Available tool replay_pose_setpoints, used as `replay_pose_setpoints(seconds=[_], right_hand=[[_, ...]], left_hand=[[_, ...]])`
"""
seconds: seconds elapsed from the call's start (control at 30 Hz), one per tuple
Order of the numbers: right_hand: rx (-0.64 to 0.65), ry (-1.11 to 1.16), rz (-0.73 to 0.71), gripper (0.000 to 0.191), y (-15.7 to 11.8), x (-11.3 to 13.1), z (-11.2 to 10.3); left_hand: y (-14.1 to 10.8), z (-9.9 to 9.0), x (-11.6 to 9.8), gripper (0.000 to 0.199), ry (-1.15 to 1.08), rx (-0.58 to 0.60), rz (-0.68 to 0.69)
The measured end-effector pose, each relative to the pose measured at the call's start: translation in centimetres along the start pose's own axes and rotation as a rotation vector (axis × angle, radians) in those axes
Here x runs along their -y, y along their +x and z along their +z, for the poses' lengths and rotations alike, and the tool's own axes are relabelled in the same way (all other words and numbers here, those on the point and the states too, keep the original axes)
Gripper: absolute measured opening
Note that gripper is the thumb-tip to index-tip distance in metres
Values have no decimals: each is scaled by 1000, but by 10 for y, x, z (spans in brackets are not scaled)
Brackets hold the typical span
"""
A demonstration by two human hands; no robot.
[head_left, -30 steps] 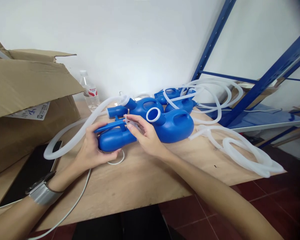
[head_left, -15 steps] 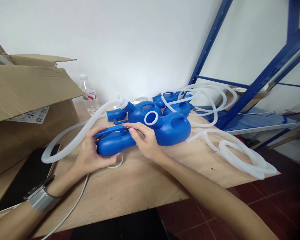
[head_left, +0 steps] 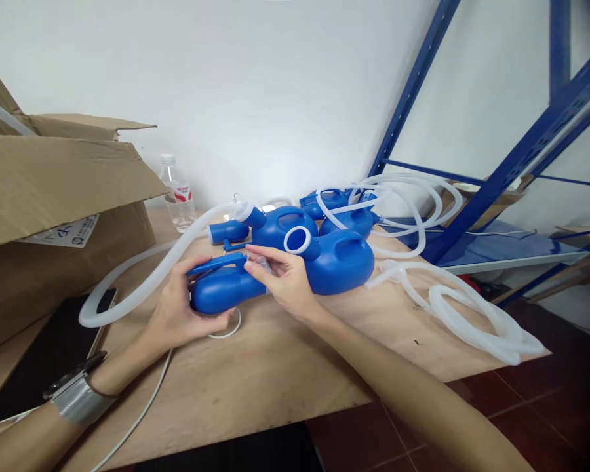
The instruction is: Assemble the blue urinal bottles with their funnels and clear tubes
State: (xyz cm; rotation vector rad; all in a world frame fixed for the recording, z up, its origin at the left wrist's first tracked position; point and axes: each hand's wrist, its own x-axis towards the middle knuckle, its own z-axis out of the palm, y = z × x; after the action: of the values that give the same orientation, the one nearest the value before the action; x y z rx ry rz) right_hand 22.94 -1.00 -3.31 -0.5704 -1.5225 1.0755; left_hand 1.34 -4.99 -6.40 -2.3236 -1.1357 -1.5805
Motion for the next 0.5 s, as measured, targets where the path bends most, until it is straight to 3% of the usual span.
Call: replay_pose_setpoints(seconds=[0.13,0.3,0.5], right_hand=[[56,-31,-9,26,-1,0,-1],[-19,13,-42,19,-1,2,2],[-1,-14,-40,19,0,0,1]], left_hand=[[1,-3,1,87,70,-24,65],[0,-4,0,88,100,-30,83],[-3,-4,5,87,122,3,90]])
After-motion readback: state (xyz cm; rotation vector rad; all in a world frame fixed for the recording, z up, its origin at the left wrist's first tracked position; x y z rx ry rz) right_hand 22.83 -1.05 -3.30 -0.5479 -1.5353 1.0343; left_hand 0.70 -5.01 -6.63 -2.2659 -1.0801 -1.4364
